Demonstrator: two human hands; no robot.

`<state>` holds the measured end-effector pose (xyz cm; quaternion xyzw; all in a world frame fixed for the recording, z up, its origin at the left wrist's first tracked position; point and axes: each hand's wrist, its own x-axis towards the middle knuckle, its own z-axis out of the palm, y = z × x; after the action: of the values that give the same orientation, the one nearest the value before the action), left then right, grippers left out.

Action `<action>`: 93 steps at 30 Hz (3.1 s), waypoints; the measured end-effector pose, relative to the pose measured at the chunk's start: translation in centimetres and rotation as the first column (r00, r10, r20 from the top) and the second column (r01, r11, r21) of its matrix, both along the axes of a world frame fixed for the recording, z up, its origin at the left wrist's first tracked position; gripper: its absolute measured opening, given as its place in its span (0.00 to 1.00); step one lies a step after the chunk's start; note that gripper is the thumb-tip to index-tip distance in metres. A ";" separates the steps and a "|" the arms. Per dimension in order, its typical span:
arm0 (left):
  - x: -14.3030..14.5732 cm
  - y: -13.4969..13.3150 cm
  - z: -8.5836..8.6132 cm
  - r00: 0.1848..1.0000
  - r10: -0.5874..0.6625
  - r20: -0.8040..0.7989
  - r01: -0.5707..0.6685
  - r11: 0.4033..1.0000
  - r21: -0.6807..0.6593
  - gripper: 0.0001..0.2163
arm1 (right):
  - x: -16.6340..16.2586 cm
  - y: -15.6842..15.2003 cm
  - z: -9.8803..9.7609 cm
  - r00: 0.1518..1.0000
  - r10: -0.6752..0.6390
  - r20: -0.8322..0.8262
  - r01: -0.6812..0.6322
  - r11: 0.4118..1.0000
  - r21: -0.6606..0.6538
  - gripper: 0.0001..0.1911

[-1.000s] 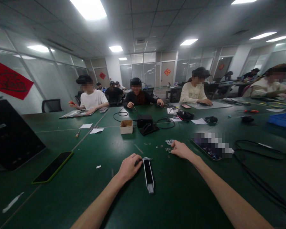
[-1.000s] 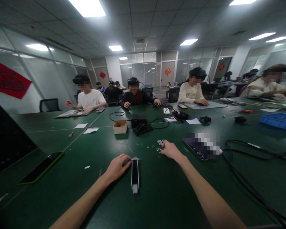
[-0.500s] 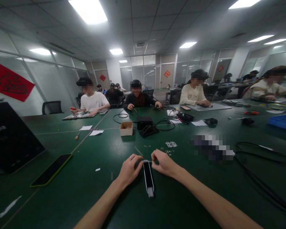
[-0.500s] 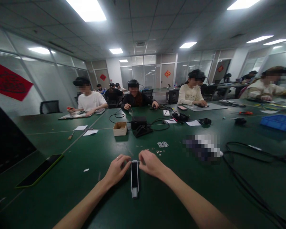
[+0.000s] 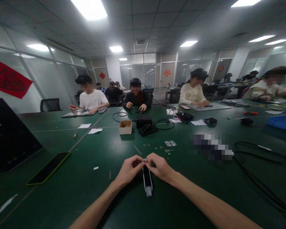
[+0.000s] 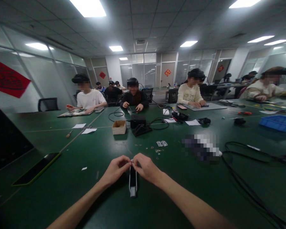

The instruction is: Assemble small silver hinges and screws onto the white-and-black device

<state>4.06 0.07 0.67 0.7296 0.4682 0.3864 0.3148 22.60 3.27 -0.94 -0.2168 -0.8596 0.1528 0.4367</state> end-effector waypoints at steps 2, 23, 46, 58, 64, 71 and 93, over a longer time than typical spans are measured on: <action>-0.1 0.3 -0.2 0.993 -0.048 0.103 0.056 0.995 -0.078 0.11 | 0.1 0.1 0.0 0.999 -0.039 0.013 0.038 0.999 0.026 0.08; -2.2 1.3 0.2 0.940 0.105 -0.326 -0.098 0.994 0.038 0.09 | 2.3 1.4 0.9 0.887 -0.178 0.427 0.239 0.966 -0.095 0.06; -1.8 1.3 -0.3 0.949 0.100 -0.299 -0.090 0.995 0.049 0.07 | 2.0 1.4 0.4 0.882 -0.166 0.441 0.250 0.958 -0.139 0.07; -1.4 1.3 -0.6 0.954 0.096 -0.285 -0.072 0.993 0.092 0.07 | 2.4 1.6 1.1 0.845 -0.169 0.508 0.223 0.974 -0.048 0.08; -2.0 1.6 -1.0 0.931 0.081 -0.356 -0.051 0.994 0.094 0.08 | 5.8 3.9 1.7 0.732 -0.387 0.561 0.426 0.902 0.066 0.12; -2.6 1.8 -1.3 0.876 0.101 -0.472 -0.019 0.985 0.174 0.07 | 8.3 5.6 1.1 0.583 -0.465 0.666 0.584 0.810 0.055 0.13; -2.5 1.9 -1.7 0.800 0.198 -0.566 -0.050 0.963 0.265 0.10 | 6.8 4.6 -1.3 0.646 -0.572 0.505 0.663 0.748 -0.001 0.10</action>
<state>1.59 1.97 -1.01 0.8128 0.5400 0.2148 0.0393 29.37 7.87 -2.28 -0.5679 -0.7941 0.0158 0.2160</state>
